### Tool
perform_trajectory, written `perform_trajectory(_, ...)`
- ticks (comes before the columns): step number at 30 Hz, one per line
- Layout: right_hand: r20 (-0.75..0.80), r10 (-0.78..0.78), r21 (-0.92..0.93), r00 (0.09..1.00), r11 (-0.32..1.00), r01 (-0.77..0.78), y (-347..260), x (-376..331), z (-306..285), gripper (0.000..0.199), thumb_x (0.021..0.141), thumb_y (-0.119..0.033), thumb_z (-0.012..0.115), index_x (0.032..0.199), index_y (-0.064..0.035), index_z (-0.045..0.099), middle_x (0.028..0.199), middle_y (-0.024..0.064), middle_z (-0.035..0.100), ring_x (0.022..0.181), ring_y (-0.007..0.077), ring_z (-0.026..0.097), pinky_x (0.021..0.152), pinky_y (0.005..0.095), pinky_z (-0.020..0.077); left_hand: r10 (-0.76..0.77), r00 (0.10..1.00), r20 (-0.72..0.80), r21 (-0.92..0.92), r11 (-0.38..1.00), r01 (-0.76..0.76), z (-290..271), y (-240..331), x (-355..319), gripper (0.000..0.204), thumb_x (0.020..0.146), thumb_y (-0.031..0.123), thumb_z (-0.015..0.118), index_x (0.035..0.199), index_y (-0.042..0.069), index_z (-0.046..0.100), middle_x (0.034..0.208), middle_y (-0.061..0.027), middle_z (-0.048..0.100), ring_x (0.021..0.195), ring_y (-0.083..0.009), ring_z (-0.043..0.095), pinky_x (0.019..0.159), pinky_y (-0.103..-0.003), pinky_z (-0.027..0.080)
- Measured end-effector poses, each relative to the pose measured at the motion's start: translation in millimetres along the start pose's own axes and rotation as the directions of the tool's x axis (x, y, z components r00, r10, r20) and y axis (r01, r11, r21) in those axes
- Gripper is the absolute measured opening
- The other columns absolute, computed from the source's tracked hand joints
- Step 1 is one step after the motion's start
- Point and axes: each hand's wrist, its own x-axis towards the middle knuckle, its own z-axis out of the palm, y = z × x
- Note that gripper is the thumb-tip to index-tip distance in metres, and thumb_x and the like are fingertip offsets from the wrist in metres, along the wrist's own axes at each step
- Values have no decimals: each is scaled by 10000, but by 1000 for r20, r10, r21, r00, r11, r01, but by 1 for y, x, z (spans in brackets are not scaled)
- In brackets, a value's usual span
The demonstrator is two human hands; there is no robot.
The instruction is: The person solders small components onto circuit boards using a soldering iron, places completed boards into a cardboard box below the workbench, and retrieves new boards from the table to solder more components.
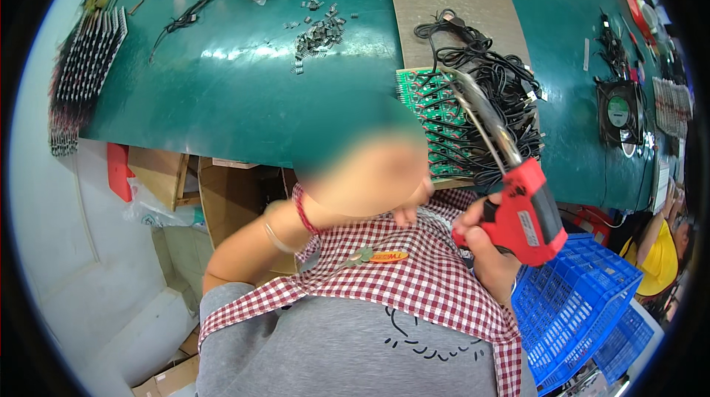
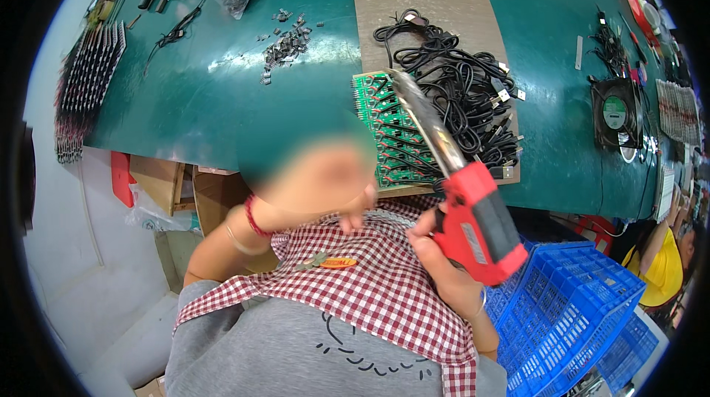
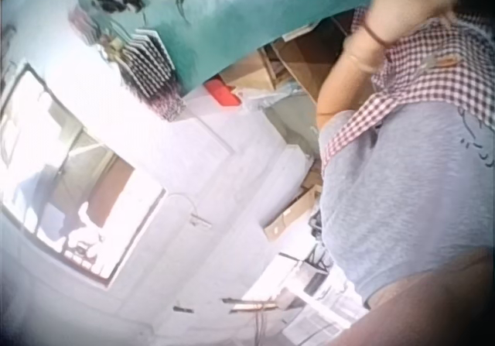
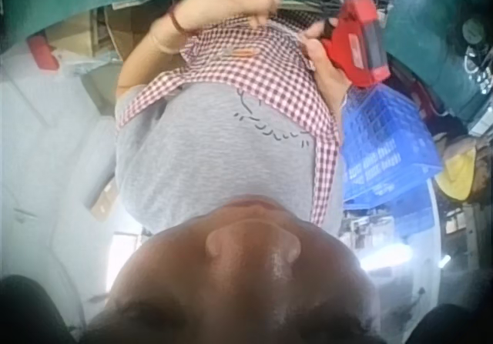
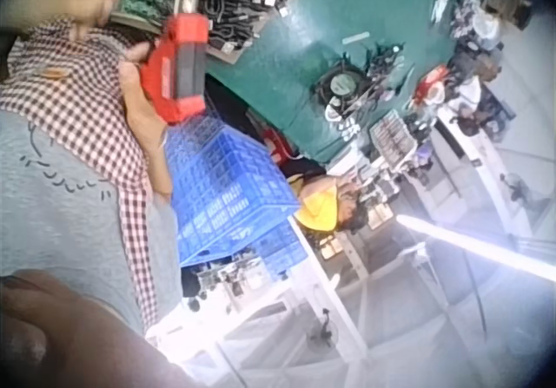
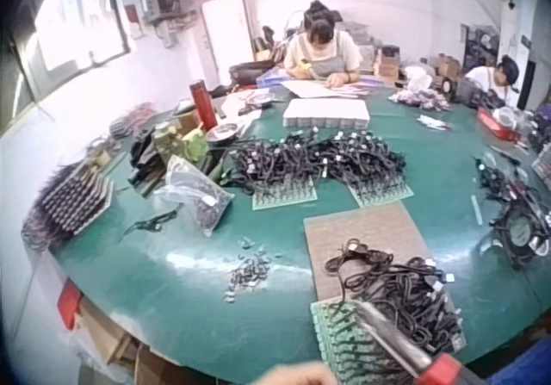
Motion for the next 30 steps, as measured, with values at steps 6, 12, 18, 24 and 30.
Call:
perform_trajectory(6, 152, 59, -223, 987, 975, -24, -3, 9, 2, 400, 781, 84, 563, 1145, 2, 419, 901, 71, 535, 788, 107, 520, 684, 238, 445, -11, 994, 108, -208, 978, 34, 27, -17, -6, 84, 868, 42, 543, 864, -7, 476, 714, -68, 579, 584, -110, 591, 517, -219, 505)
perform_trajectory(12, 104, 44, -269, 994, 963, -15, -7, 12, 9, 103, 819, 12, 567, 911, -17, 532, 769, 5, 500, 676, 72, 485, 585, 227, 408, 32, 999, 32, -26, 999, -31, 30, -13, -9, 70, 860, 40, 540, 864, -28, 522, 706, -65, 600, 587, -114, 599, 528, -224, 507)
perform_trajectory(18, 148, -25, -505, 989, 858, 98, 13, 11, -4, 308, 703, 1, 687, 988, -6, 569, 879, 73, 585, 762, 139, 601, 666, 264, 481, 319, 947, 42, 600, 749, -279, 24, -7, -9, 58, 751, 17, 591, 784, -24, 567, 655, -86, 608, 559, -117, 600, 509, -246, 475)
perform_trajectory(24, 102, 23, -426, 994, 905, 23, 14, 11, -1, 299, 708, -7, 687, 985, -6, 574, 912, 78, 596, 757, 142, 611, 675, 258, 486, 284, 957, 68, 588, 763, -268, 21, -9, -7, 54, 727, 7, 593, 768, -17, 568, 633, -83, 596, 533, -108, 570, 495, -241, 449)
perform_trajectory(30, 110, -11, -452, 994, 890, 60, 11, 11, 0, 261, 738, -16, 665, 980, -10, 570, 898, 72, 587, 732, 146, 603, 664, 253, 480, 236, 972, 15, 519, 829, -209, 16, -9, -9, 57, 713, 11, 599, 728, -26, 558, 587, -103, 575, 521, -156, 585, 489, -287, 457)
